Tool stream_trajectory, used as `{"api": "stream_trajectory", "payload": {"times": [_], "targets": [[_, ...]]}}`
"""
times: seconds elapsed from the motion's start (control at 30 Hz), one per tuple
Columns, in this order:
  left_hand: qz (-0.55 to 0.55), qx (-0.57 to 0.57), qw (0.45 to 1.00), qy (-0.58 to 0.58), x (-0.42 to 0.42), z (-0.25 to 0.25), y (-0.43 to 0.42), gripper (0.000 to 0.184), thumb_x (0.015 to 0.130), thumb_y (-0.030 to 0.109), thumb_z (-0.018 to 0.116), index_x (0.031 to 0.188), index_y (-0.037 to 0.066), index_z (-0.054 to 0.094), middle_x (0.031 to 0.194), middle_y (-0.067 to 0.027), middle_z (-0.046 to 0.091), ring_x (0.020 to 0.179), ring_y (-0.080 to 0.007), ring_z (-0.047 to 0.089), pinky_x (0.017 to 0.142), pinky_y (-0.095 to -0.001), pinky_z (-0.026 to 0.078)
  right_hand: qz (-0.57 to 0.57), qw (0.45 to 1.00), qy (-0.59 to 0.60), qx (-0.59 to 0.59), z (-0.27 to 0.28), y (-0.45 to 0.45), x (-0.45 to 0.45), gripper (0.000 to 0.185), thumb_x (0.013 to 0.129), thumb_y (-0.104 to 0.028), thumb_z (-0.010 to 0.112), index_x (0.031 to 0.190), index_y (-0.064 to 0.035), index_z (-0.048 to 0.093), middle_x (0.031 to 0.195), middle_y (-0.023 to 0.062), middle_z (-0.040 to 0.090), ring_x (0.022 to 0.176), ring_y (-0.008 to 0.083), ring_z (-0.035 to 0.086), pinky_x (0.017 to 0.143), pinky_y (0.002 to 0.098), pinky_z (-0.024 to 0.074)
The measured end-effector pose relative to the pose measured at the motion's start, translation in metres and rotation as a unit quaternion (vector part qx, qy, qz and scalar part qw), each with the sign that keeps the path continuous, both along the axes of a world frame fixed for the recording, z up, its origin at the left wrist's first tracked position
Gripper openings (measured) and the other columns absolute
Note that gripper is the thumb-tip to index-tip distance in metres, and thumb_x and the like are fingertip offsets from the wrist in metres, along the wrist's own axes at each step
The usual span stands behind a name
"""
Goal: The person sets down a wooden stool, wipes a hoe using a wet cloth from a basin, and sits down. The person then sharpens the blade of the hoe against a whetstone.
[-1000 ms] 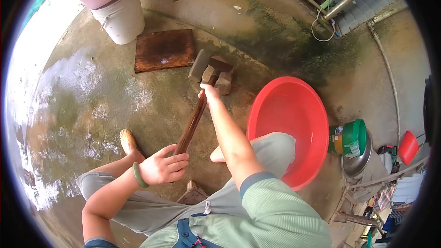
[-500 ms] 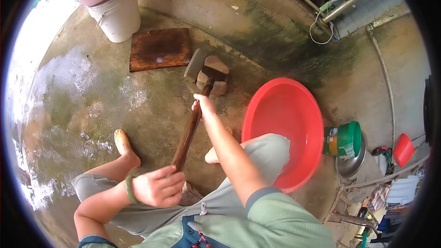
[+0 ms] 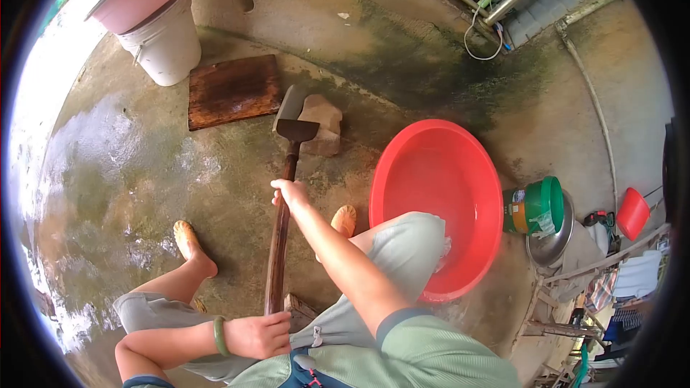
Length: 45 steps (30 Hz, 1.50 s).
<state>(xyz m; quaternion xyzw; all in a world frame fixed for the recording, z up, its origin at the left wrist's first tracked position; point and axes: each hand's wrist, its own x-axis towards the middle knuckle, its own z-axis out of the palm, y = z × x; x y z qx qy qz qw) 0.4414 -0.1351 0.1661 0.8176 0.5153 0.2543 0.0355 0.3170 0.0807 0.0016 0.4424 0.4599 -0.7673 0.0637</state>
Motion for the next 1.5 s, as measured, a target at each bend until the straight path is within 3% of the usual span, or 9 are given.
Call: {"api": "stream_trajectory", "payload": {"times": [0.13,0.27,0.4,0.6,0.87,1.0,1.07,1.3,1.5], "targets": [[0.018,-0.084,0.996,0.030,-0.014,-0.042,-0.002,0.010,0.064,0.016,0.054,0.063,0.012,0.045,0.067,-0.0021,0.045,0.077,-0.0194,0.052,0.096,-0.0399,0.037,-0.014,0.999,0.030,0.024,-0.031,0.009,-0.029,0.014,0.069,-0.008,0.061,0.066,0.0000,0.049,0.052,0.0079,0.049,0.038,0.0201,0.050,0.038,0.0329,0.0444],[0.141,-0.031,0.985,0.094,-0.052,-0.009,0.002,0.010,0.066,0.019,0.054,0.074,0.012,0.051,0.082,-0.0029,0.056,0.092,-0.0199,0.055,0.094,-0.0426,0.038,-0.015,0.999,0.021,0.021,-0.020,0.028,-0.071,0.012,0.069,-0.006,0.061,0.064,-0.0014,0.051,0.052,0.0074,0.050,0.042,0.0195,0.050,0.043,0.0331,0.0453],[0.148,0.005,0.985,0.083,-0.047,0.037,-0.009,0.012,0.068,0.019,0.054,0.077,0.013,0.052,0.090,-0.0033,0.058,0.097,-0.0196,0.056,0.092,-0.0432,0.039,-0.028,0.999,0.021,-0.019,0.009,0.014,-0.036,0.012,0.070,-0.007,0.062,0.068,-0.0011,0.052,0.054,0.0083,0.051,0.042,0.0202,0.050,0.043,0.0326,0.0448],[0.162,-0.080,0.975,0.128,-0.075,-0.002,-0.007,0.013,0.069,0.021,0.054,0.077,0.012,0.053,0.097,-0.0040,0.057,0.105,-0.0199,0.051,0.093,-0.0456,0.037,-0.063,0.998,0.028,0.003,-0.022,0.034,-0.078,0.015,0.071,-0.010,0.063,0.069,-0.0027,0.051,0.053,0.0054,0.049,0.041,0.0186,0.049,0.043,0.0310,0.0450],[0.107,-0.066,0.991,0.036,-0.049,0.045,-0.014,0.014,0.074,0.022,0.051,0.086,0.016,0.053,0.101,-0.0013,0.056,0.106,-0.0166,0.051,0.091,-0.0448,0.037,-0.017,0.996,0.065,-0.051,-0.001,0.015,-0.016,0.016,0.070,-0.013,0.064,0.068,-0.0029,0.051,0.054,0.0070,0.051,0.043,0.0197,0.052,0.043,0.0333,0.0460],[0.164,-0.114,0.964,0.177,-0.074,-0.001,-0.016,0.019,0.074,0.025,0.053,0.092,0.018,0.054,0.112,0.0016,0.053,0.116,-0.0163,0.044,0.093,-0.0488,0.033,-0.040,0.998,0.048,-0.008,-0.013,0.035,-0.063,0.017,0.071,-0.010,0.065,0.070,-0.0027,0.050,0.055,0.0061,0.051,0.044,0.0179,0.050,0.045,0.0318,0.0463],[0.228,-0.149,0.958,0.095,-0.087,0.023,-0.019,0.022,0.072,0.026,0.055,0.094,0.020,0.055,0.115,0.0035,0.052,0.117,-0.0156,0.043,0.093,-0.0470,0.033,-0.059,0.996,0.059,-0.005,-0.018,0.037,-0.085,0.017,0.070,-0.010,0.065,0.070,-0.0028,0.050,0.055,0.0059,0.050,0.044,0.0179,0.050,0.045,0.0316,0.0462],[0.080,-0.122,0.986,0.075,-0.061,0.050,-0.016,0.023,0.072,0.025,0.055,0.095,0.023,0.055,0.113,0.0050,0.052,0.117,-0.0152,0.044,0.096,-0.0452,0.030,-0.044,0.995,0.065,-0.056,0.006,0.021,-0.024,0.018,0.073,-0.013,0.065,0.070,-0.0040,0.049,0.053,0.0065,0.050,0.043,0.0180,0.050,0.042,0.0310,0.0443],[0.191,-0.134,0.968,0.092,-0.087,0.016,-0.018,0.023,0.073,0.025,0.056,0.096,0.021,0.054,0.110,0.0026,0.051,0.119,-0.0159,0.040,0.094,-0.0497,0.031,-0.047,0.997,0.067,-0.007,-0.012,0.040,-0.074,0.016,0.071,-0.011,0.063,0.070,-0.0034,0.049,0.054,0.0061,0.051,0.045,0.0187,0.051,0.046,0.0312,0.0459]]}}
